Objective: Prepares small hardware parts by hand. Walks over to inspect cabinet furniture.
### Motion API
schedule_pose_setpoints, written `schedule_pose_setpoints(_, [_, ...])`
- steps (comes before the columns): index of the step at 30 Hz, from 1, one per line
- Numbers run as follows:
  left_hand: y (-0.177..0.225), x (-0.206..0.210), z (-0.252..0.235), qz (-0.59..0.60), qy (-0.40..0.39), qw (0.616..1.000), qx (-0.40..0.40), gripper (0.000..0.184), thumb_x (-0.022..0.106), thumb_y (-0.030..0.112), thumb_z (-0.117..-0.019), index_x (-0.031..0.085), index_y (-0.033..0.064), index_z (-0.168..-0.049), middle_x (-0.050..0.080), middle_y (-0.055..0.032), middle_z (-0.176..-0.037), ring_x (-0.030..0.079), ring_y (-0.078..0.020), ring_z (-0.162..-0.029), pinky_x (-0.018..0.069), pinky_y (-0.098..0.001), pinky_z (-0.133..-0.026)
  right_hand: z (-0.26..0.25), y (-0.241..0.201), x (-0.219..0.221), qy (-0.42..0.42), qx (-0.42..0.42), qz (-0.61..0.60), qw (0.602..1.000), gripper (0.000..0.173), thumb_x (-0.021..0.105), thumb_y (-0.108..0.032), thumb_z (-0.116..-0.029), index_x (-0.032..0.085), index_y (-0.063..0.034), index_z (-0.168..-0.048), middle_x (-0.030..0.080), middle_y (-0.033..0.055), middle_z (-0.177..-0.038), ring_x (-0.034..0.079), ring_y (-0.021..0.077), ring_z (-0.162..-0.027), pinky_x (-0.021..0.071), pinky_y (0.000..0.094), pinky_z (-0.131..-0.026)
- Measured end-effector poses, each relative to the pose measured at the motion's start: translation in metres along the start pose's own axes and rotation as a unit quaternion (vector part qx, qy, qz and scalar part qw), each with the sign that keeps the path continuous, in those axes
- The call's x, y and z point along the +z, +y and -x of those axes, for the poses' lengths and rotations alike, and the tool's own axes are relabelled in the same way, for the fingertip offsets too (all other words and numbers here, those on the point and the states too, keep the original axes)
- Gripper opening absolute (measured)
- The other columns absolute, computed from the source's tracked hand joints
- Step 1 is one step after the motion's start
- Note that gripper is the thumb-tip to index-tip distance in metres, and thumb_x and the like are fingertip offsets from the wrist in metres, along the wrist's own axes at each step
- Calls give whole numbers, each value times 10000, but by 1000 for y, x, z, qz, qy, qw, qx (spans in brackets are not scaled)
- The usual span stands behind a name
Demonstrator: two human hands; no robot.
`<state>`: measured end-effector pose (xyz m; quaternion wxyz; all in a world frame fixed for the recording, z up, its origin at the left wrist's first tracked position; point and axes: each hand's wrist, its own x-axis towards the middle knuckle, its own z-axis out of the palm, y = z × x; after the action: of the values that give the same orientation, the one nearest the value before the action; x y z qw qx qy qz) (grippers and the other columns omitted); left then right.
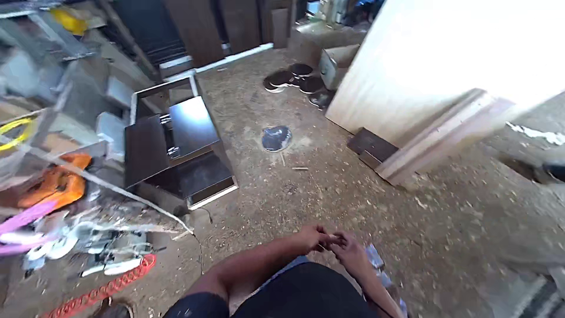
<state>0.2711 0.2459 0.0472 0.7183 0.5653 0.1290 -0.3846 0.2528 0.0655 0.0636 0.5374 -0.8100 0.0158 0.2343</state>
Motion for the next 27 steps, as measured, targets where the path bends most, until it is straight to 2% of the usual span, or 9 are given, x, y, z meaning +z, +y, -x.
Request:
schedule_pose_setpoints(3, [-6,-24,3,68,45,997,-10,159,660,144,-997,573,33,-1071,670,-75,-866,665,-182,-758,574,-361,-693,-28,-13,9,-85,9,24,996,308,715,-167,-933,683,-57,-1219,735,93,-1068,716,193,-938,597,421,-884])
schedule_pose_setpoints(6, [-12,-38,7,119,73,990,-3,111,577,146,-1039,573,36,-1051,704,-96,-881,694,-207,-786,588,-383,-720,-51,-15,17,-141,-36,30,989,237,671,-231,-974,721,-37,-1100,725,103,-1010,692,204,-946,555,446,-921])
schedule_pose_setpoints(9, [-14,-36,0,93,65,993,-18,298,409,203,-1110,541,-14,-1267,717,-137,-1024,724,-237,-878,615,-411,-787,-71,6,5,-143,-22,13,989,248,671,-206,-991,720,11,-1100,710,184,-1028,676,307,-976,520,550,-938])
schedule_pose_setpoints(13, [-35,-35,-23,-108,13,992,-70,363,359,213,-1129,486,-65,-1324,718,-106,-1071,729,-157,-920,614,-346,-839,-46,115,-43,18,154,-38,987,298,723,-233,-958,724,-16,-1163,698,225,-1173,649,393,-1131,477,645,-991])
schedule_pose_setpoints(15, [-42,-36,-35,-253,-32,964,-79,371,370,198,-1124,553,-93,-1265,727,-103,-1070,704,-100,-945,578,-307,-893,15,197,-61,149,279,-114,942,360,697,-265,-970,691,-12,-1226,671,234,-1257,624,400,-1207,463,633,-1047])
schedule_pose_setpoints(19, [-58,-43,-97,-435,-123,886,-104,371,465,213,-1106,618,-104,-1224,710,-192,-1093,678,-157,-973,550,-372,-933,207,309,-55,406,507,-264,713,465,701,-279,-928,656,37,-1265,631,262,-1325,589,414,-1266,458,615,-1068])
schedule_pose_setpoints(22, [-35,45,-100,-421,-118,894,-99,278,391,133,-1102,608,-28,-1036,696,-29,-837,671,-50,-743,579,-241,-739,348,325,-37,517,579,-323,541,487,656,-315,-965,644,42,-1296,578,263,-1413,513,400,-1369,410,580,-1136])
schedule_pose_setpoints(25, [-25,127,-117,-339,-126,921,-144,185,365,143,-1116,514,34,-1132,693,-38,-880,712,-128,-725,621,-297,-682,440,368,-2,698,511,-402,301,491,700,-290,-962,632,47,-1313,566,283,-1410,531,396,-1340,428,570,-1114])
schedule_pose_setpoints(27, [-34,166,-145,-334,-149,921,-132,176,412,169,-1110,515,43,-1179,715,-89,-923,725,-195,-747,621,-346,-667,472,381,11,750,456,-435,203,506,705,-305,-968,602,19,-1343,584,278,-1346,586,394,-1211,480,574,-1005])
